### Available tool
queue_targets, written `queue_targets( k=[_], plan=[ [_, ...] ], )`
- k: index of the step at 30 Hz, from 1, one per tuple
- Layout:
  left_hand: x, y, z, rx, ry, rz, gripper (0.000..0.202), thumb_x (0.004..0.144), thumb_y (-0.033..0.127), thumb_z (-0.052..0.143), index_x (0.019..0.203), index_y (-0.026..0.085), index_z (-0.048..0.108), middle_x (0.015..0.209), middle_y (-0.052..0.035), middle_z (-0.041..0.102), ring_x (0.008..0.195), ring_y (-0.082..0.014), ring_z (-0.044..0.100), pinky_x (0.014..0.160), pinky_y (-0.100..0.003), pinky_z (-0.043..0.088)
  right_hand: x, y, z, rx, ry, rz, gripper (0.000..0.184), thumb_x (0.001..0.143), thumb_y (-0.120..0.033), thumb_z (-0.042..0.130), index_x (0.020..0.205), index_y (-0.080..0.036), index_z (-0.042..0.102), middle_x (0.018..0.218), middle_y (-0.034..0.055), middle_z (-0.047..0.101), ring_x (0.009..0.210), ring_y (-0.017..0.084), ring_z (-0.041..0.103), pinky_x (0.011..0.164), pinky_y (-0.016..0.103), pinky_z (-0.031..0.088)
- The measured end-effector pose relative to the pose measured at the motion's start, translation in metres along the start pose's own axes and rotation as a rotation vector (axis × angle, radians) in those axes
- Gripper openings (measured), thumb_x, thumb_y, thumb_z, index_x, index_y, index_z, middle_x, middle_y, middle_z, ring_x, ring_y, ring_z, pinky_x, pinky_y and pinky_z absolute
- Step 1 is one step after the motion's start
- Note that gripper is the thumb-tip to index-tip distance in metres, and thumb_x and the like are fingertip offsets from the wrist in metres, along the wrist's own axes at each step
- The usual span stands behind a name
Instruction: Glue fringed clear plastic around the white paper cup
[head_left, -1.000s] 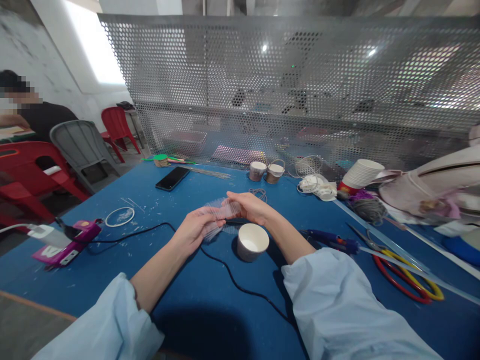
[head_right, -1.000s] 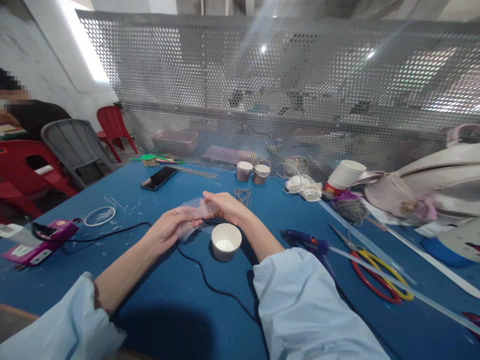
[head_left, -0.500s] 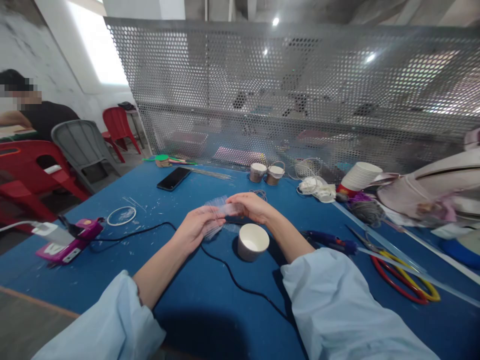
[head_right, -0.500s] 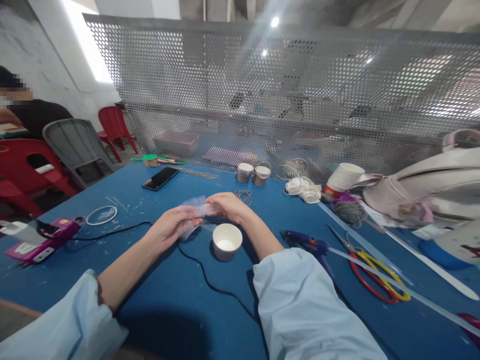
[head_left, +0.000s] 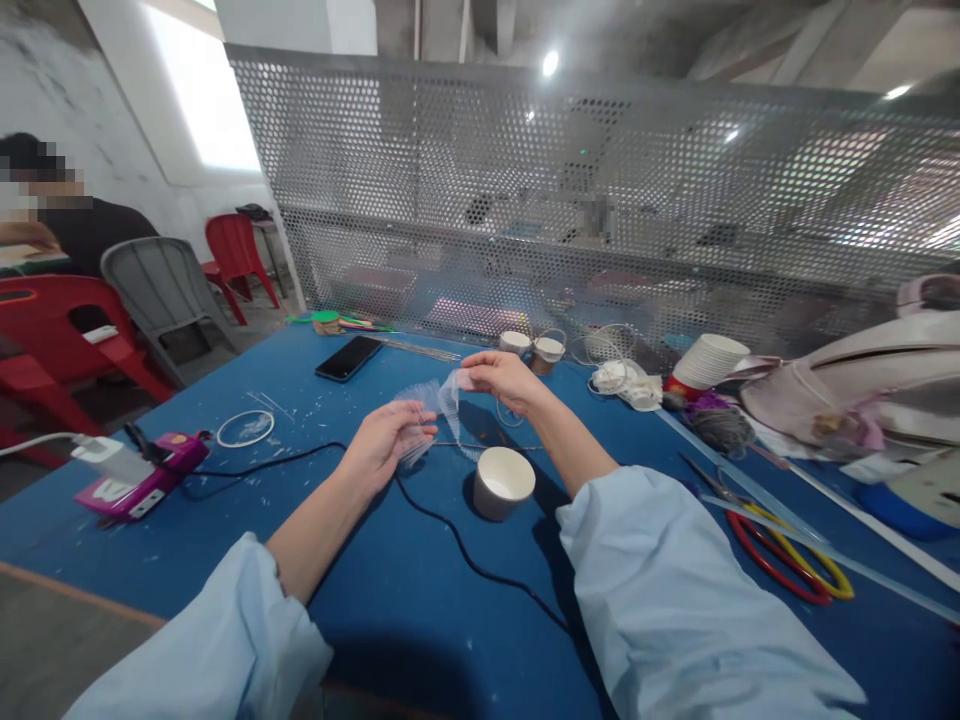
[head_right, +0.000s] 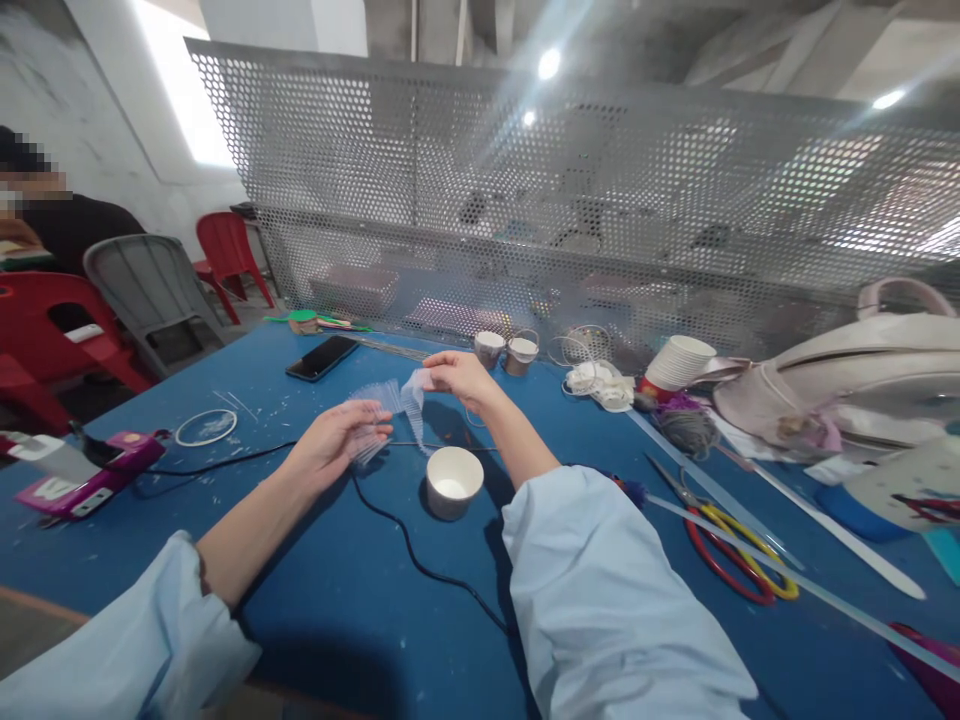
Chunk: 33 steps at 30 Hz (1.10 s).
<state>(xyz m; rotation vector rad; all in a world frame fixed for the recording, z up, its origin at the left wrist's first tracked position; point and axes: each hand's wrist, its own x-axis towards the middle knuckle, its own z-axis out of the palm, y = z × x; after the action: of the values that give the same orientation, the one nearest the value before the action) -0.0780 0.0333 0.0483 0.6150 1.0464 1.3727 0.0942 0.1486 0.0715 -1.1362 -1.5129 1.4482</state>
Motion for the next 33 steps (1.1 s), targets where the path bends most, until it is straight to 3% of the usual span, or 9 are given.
queue_targets(
  k=[3,8,14,16,19,24,28,33],
  plan=[
    [0.001,0.001,-0.001,-0.001,0.007,0.001,0.017,0.068,0.002,0.063,0.082,0.01,0.061,0.076,-0.0109,0.072,0.061,-0.0167,0.069,0.058,-0.025,0.057,0.015,-0.001,0.002,-0.072,0.051,-0.026,0.028,0.092,-0.031,0.057,0.114,-0.015,0.057,0.111,0.0074,0.061,0.091,0.019,0.062,0.077,0.038,0.054],
    [0.003,0.002,-0.002,0.005,0.019,0.005,0.018,0.067,0.002,0.063,0.083,0.01,0.06,0.075,-0.0102,0.072,0.06,-0.0159,0.069,0.059,-0.025,0.057,0.039,0.0,-0.007,-0.2,0.199,-0.096,0.033,0.092,-0.032,0.056,0.12,-0.016,0.055,0.118,0.0087,0.058,0.098,0.021,0.06,0.082,0.041,0.052],
    [0.004,0.001,-0.003,0.02,0.0,0.008,0.021,0.067,0.004,0.066,0.085,0.011,0.06,0.078,-0.0112,0.072,0.062,-0.0168,0.069,0.06,-0.026,0.058,0.032,-0.015,-0.019,-0.371,0.277,-0.213,0.031,0.091,-0.031,0.056,0.119,-0.017,0.056,0.122,0.009,0.056,0.103,0.022,0.059,0.085,0.043,0.051],
    [0.003,0.001,-0.003,0.029,-0.029,0.004,0.02,0.067,0.006,0.066,0.085,0.011,0.061,0.079,-0.0112,0.072,0.062,-0.0166,0.069,0.058,-0.026,0.057,0.019,-0.022,-0.01,-0.403,0.219,-0.248,0.026,0.09,-0.029,0.057,0.113,-0.016,0.06,0.117,0.0083,0.06,0.102,0.021,0.059,0.086,0.041,0.05],
    [0.0,0.001,-0.001,0.044,-0.093,0.003,0.019,0.067,0.007,0.066,0.085,0.012,0.062,0.08,-0.0101,0.072,0.061,-0.0162,0.068,0.055,-0.024,0.056,-0.007,-0.03,0.011,-0.436,-0.001,-0.269,0.02,0.084,-0.027,0.062,0.099,-0.016,0.069,0.097,0.005,0.07,0.092,0.018,0.063,0.083,0.031,0.049],
    [-0.006,0.003,0.002,0.071,-0.201,0.01,0.019,0.067,0.01,0.065,0.085,0.012,0.065,0.08,-0.0095,0.072,0.059,-0.0158,0.068,0.052,-0.023,0.053,-0.04,-0.035,0.036,-0.496,-0.334,-0.242,0.025,0.067,-0.022,0.076,0.091,-0.016,0.07,0.071,0.0011,0.07,0.066,0.014,0.064,0.065,0.025,0.052],
    [-0.003,0.001,-0.001,0.091,-0.163,0.014,0.022,0.067,0.012,0.068,0.088,0.011,0.064,0.077,-0.009,0.072,0.051,-0.0138,0.065,0.046,-0.021,0.049,-0.036,-0.034,0.028,-0.555,-0.314,-0.236,0.009,0.081,-0.019,0.063,0.087,-0.013,0.066,0.067,0.0011,0.065,0.062,0.012,0.062,0.06,0.023,0.052],
    [0.003,0.0,-0.006,0.098,-0.08,0.024,0.016,0.07,0.014,0.065,0.085,0.011,0.063,0.074,-0.0073,0.072,0.05,-0.0123,0.064,0.045,-0.019,0.048,-0.009,-0.015,0.002,-0.76,-0.191,-0.173,0.021,0.091,-0.027,0.056,0.107,-0.015,0.06,0.103,0.0074,0.064,0.084,0.016,0.063,0.072,0.033,0.054]
  ],
)
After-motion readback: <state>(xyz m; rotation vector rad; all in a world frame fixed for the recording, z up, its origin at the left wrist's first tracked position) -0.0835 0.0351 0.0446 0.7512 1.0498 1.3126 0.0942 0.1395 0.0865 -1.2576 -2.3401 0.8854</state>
